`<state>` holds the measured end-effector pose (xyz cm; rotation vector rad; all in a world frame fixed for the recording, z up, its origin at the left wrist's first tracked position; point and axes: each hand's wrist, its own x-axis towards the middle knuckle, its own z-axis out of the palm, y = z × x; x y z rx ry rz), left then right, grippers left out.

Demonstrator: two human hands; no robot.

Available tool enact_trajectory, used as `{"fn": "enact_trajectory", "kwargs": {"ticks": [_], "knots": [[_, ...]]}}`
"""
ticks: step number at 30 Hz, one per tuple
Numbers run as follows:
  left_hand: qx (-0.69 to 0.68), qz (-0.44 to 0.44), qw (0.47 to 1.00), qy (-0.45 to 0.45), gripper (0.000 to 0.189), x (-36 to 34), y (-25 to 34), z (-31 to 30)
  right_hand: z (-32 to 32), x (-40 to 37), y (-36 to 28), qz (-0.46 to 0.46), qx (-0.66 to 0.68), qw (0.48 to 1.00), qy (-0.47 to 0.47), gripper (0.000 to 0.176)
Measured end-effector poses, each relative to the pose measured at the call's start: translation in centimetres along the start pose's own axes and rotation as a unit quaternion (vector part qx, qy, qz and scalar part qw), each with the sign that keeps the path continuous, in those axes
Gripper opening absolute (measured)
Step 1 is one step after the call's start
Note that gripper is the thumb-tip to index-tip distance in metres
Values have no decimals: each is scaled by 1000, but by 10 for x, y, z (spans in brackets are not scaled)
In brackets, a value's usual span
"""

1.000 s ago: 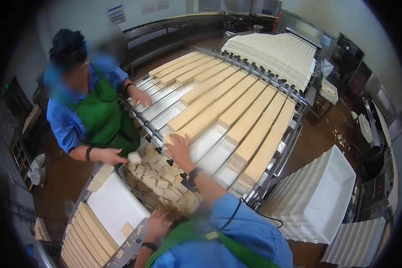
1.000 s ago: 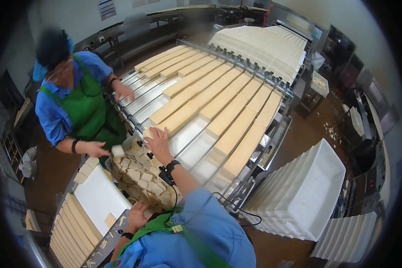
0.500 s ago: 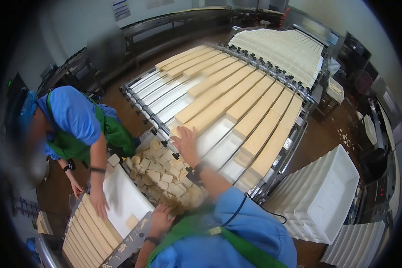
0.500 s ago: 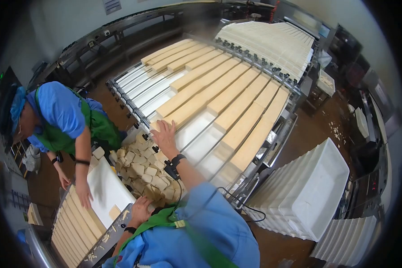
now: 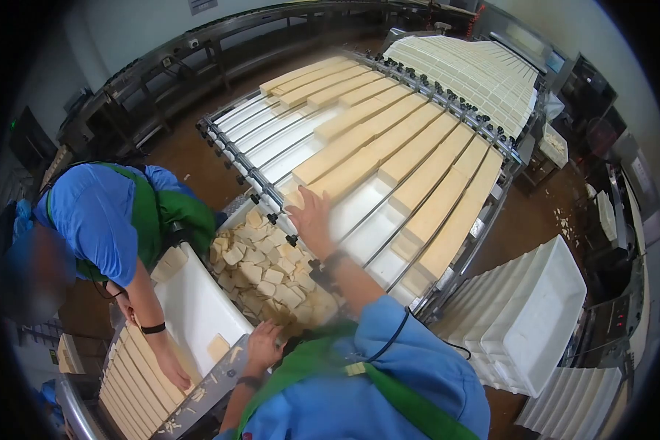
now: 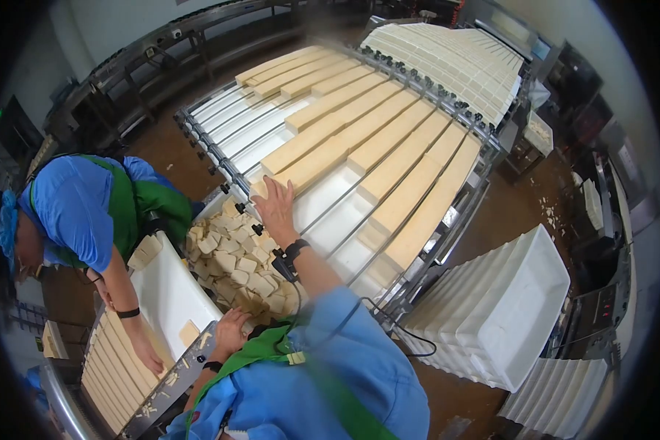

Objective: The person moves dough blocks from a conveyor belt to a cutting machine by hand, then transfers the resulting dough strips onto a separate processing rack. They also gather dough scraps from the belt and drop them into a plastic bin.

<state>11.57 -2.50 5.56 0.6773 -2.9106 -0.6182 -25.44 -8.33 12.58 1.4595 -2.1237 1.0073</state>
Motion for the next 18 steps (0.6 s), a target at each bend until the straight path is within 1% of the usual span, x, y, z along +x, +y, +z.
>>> {"fn": "enact_trajectory", "kwargs": {"ticks": [6, 11, 14, 16, 18], "knots": [[-9, 12, 1000, 15, 51, 0, -1, 3, 2, -1, 3, -2, -3, 1000, 3, 24], [-21, 9, 999, 33, 49, 1, 1, -2, 2, 2, 1, -1, 12, 1000, 10, 15], [-36, 7, 998, 43, 49, 0, 3, -2, -1, 2, 1, 3, 17, 1000, 5, 13], [-13, 32, 997, 66, 50, 0, 6, -8, 2, 2, 2, 0, 17, 1000, 13, 13], [-20, 33, 996, 78, 50, -1, 9, -12, 4, 3, 1, -2, 18, 1000, 22, 13]]}}
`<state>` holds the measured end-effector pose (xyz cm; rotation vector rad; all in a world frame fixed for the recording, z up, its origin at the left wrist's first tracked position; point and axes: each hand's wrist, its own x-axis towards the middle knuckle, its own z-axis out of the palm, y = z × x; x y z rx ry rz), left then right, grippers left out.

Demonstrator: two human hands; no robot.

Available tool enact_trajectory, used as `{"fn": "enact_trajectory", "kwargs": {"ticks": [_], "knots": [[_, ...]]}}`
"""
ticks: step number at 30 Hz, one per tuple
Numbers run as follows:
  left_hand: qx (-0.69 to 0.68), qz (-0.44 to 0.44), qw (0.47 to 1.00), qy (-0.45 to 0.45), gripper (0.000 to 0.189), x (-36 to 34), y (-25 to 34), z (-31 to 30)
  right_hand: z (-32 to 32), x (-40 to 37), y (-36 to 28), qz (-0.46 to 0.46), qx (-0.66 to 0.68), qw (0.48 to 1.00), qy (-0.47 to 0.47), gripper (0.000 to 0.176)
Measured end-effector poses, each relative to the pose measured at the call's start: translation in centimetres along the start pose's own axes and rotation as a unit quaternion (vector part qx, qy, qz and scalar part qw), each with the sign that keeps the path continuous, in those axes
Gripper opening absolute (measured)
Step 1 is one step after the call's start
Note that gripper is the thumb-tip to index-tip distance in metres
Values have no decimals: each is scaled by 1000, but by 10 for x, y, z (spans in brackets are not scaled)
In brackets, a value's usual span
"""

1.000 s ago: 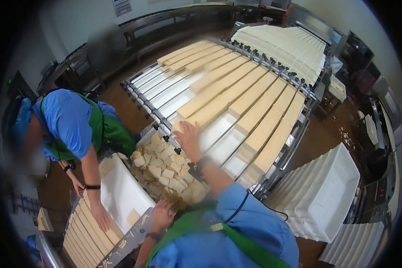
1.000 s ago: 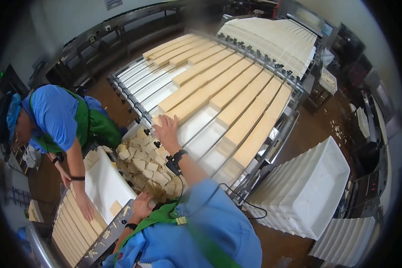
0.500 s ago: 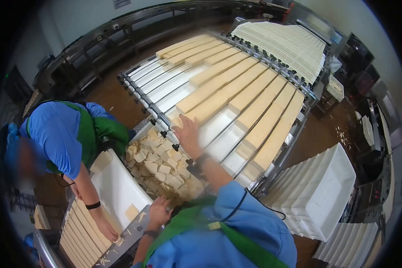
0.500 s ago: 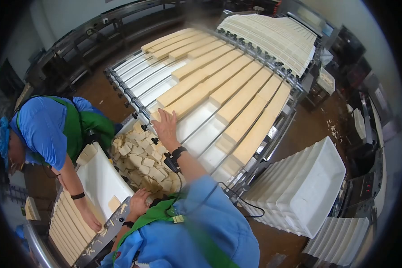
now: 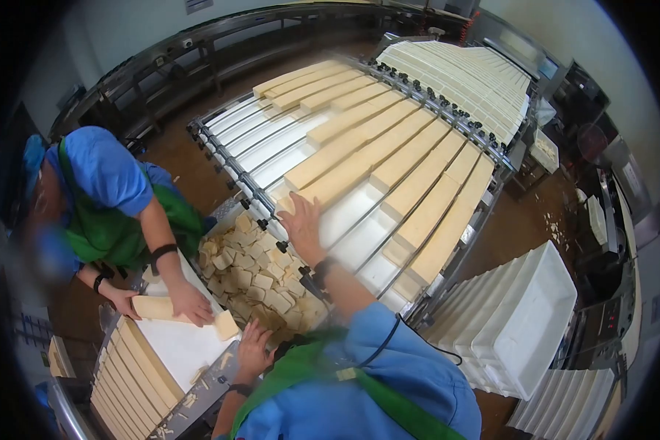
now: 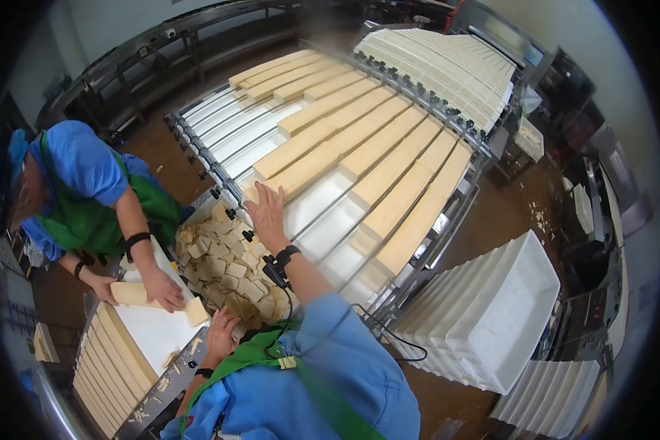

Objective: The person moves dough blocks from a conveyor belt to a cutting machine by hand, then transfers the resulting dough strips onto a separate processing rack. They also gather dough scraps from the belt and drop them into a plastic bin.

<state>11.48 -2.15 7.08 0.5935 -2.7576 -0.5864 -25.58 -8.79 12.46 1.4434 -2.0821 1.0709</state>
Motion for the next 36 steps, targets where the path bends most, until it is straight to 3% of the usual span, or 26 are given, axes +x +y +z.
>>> {"fn": "enact_trajectory", "kwargs": {"ticks": [2, 6, 8, 10, 12, 16, 19, 31, 34, 36], "knots": [[-7, -1, 1000, 12, 50, 2, 1, -1, -2, 0, 0, -1, -5, 1000, 3, 22], [3, 10, 1000, 22, 50, -1, -1, 0, 4, -6, -5, -26, -12, 999, -31, 22], [10, -15, 1000, 19, 50, -4, -1, -3, 8, -1, 1, 52, 42, 997, 35, 24], [-3, 5, 1000, 8, 50, -4, -2, -6, 8, 4, -2, 81, 52, 995, 8, 30], [0, -16, 1000, 2, 50, -5, -4, -9, 20, -1, 8, 13, -42, 999, 0, 29], [-1, -3, 1000, -3, 51, -7, -6, -12, 13, 0, 3, -36, -80, 996, -23, 23], [-1, -11, 1000, 1, 50, -10, -10, -11, 17, 1, 1, -42, -114, 992, -21, 10], [-3, -13, 999, 34, 48, -19, -17, -7, -3, 25, -5, -168, -207, 949, -170, 21], [0, -5, 999, 42, 45, -20, -17, -8, -1, 28, 1, -180, -215, 939, -198, 21], [-24, -29, 996, 80, 43, -22, -13, -15, -2, 26, 2, -123, -183, 946, -236, 22]]}}
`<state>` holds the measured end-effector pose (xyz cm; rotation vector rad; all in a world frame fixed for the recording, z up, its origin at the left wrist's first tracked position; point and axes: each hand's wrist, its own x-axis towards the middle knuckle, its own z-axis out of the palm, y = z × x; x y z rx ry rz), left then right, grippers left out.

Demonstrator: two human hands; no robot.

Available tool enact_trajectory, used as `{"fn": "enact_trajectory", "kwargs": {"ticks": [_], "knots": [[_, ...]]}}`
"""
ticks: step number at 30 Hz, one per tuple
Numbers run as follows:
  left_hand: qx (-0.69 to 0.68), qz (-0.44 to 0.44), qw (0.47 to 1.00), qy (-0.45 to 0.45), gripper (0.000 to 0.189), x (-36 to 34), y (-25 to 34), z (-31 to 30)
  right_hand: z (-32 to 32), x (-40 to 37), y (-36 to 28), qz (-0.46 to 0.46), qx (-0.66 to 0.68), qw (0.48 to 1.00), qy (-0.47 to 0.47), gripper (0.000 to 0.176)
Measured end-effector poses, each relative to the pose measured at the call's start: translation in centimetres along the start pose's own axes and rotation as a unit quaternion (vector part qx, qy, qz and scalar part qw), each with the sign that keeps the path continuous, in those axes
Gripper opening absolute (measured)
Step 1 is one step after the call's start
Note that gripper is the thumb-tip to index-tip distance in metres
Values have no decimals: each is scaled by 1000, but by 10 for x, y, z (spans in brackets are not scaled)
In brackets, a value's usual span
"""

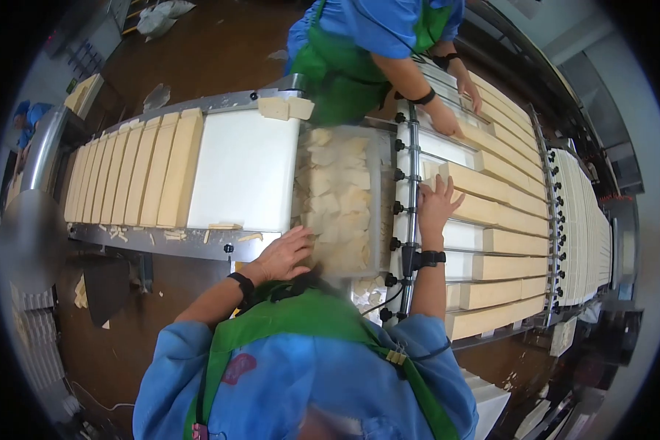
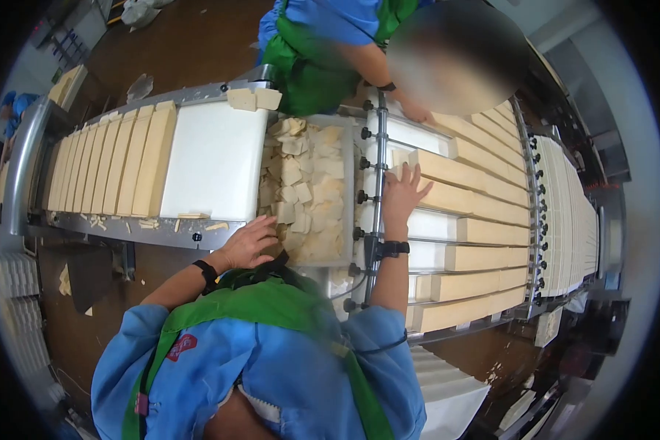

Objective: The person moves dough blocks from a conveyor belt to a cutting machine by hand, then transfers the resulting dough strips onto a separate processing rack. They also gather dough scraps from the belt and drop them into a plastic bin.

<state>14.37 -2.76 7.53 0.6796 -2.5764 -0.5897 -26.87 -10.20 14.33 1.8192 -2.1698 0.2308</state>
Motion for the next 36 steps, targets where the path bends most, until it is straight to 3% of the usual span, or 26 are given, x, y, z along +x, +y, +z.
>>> {"fn": "enact_trajectory", "kwargs": {"ticks": [2, 4, 5, 6, 8, 9, 10, 12, 13, 15, 16, 17, 18, 20, 22, 26, 28, 30, 31, 34, 36], "knots": [[-23, -26, 999, 38, 41, -7, 3, -15, 2, 1, 2, 18, 13, 999, -49, 30], [9, -94, 988, 122, 41, -20, 1, -31, 25, -3, 12, 14, 19, 999, -38, 48], [19, -120, 977, 174, 40, -32, -4, -39, 41, -5, 19, 0, 23, 1000, -21, 67], [24, -135, 974, 180, 40, -43, -8, -45, 42, -5, 22, -16, 28, 999, -24, 67], [115, -305, 889, 323, 37, -72, -15, -60, 46, -5, 16, 6, 72, 997, -39, 77], [126, -368, 847, 362, 46, -94, -25, -58, 49, -6, 15, 18, 35, 998, -51, 77], [142, -386, 832, 373, 46, -111, -33, -57, 54, -4, 7, 27, -1, 998, -61, 77], [180, -592, 661, 425, 64, -144, -45, -61, 32, 6, -43, 60, -55, 997, -11, 73], [175, -641, 627, 406, 80, -159, -50, -64, 23, 21, -79, 40, -44, 998, -8, 73], [147, -676, 589, 417, 82, -177, -65, -70, 6, 37, -150, -70, 124, 989, 27, 61], [112, -699, 567, 421, 84, -182, -71, -73, 4, 47, -197, -158, 226, 960, 52, 49], [107, -689, 582, 419, 86, -185, -76, -78, 3, 51, -247, -164, 266, 950, -5, 49], [107, -690, 579, 421, 86, -187, -83, -82, 18, 57, -297, -215, 315, 924, -3, 48], [58, -625, 628, 461, 86, -186, -97, -89, 31, 72, -395, -318, 390, 864, 1, 48], [69, -626, 636, 446, 85, -179, -99, -106, 39, 87, -477, -356, 422, 833, -45, 50], [32, -621, 654, 431, 84, -180, -105, -112, 78, 126, -591, -367, 369, 852, -58, 54], [-19, -633, 650, 421, 84, -183, -105, -118, 90, 138, -624, -371, 333, 866, -38, 55], [-24, -641, 645, 416, 85, -183, -106, -123, 93, 147, -643, -360, 229, 899, -99, 56], [-35, -650, 642, 405, 85, -181, -105, -125, 90, 146, -647, -368, 204, 904, -73, 44], [-51, -663, 637, 390, 87, -180, -106, -130, 69, 142, -642, -456, 113, 883, -3, 34], [-46, -674, 644, 359, 88, -180, -108, -130, 74, 141, -646, -447, 137, 884, 21, 30]]}}
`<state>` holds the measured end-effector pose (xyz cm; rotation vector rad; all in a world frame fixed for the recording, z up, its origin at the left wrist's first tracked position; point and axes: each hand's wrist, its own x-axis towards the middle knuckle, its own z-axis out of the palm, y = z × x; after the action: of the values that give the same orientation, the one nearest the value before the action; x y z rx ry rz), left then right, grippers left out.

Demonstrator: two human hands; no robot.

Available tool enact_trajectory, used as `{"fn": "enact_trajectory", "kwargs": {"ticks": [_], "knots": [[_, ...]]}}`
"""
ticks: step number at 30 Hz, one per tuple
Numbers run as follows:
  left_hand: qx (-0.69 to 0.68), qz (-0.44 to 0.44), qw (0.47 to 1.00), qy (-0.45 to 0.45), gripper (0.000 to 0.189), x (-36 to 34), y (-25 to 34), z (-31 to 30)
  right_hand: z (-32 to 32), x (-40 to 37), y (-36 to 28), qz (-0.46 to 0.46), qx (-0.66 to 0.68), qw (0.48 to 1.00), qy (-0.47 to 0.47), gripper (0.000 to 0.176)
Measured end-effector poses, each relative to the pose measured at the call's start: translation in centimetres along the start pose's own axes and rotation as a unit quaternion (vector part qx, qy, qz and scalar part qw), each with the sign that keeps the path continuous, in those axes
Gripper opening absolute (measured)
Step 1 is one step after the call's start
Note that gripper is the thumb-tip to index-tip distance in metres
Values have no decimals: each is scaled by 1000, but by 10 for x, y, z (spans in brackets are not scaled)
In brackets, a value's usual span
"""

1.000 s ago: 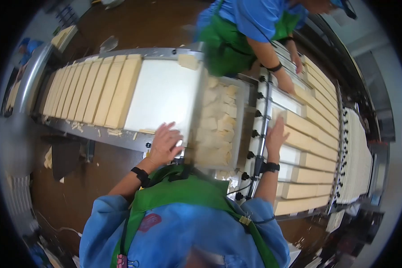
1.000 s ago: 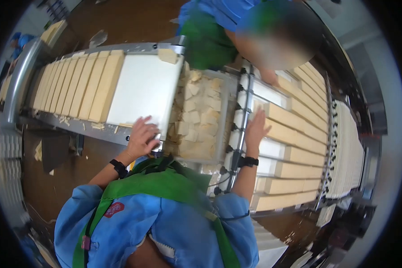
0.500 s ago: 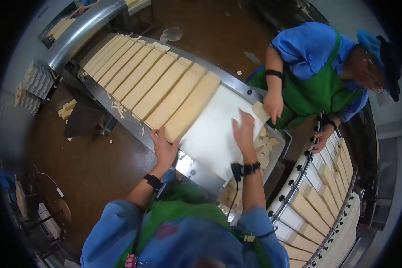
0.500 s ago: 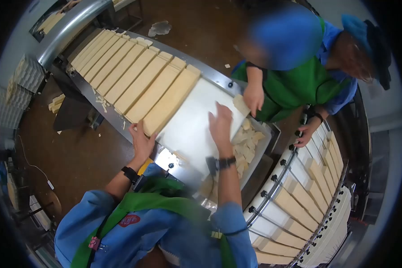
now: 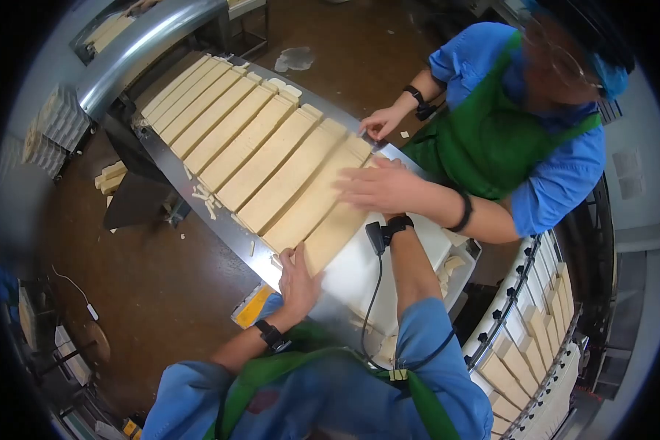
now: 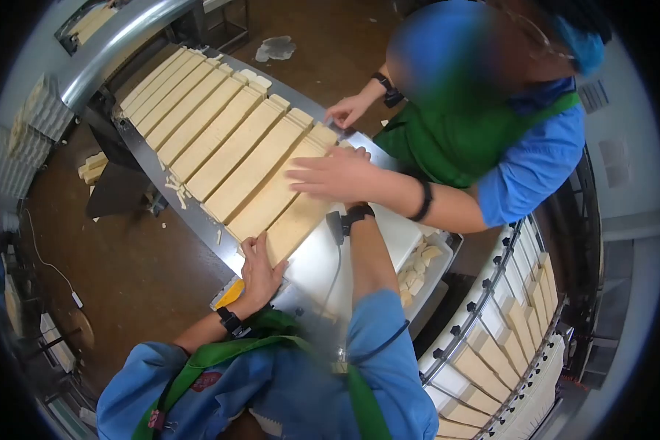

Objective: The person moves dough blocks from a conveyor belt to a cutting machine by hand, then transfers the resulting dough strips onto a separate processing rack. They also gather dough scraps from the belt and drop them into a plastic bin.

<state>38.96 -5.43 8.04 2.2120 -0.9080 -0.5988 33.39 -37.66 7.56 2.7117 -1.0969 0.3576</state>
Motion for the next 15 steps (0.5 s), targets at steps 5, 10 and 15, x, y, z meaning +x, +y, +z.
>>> {"fn": "enact_trajectory", "kwargs": {"ticks": [5, 10, 15], "knots": [[23, 13, 1000, 1, 87, 4, 4, 7, 59, -11, 38, -93, 17, 995, -14, 25], [53, 73, 996, 27, 88, 4, 16, 15, 92, -90, 80, 9, 39, 991, 124, 52], [144, 149, 974, -92, 94, 3, 32, 20, -12, -186, 106, 265, 109, 957, -32, 50]]}}
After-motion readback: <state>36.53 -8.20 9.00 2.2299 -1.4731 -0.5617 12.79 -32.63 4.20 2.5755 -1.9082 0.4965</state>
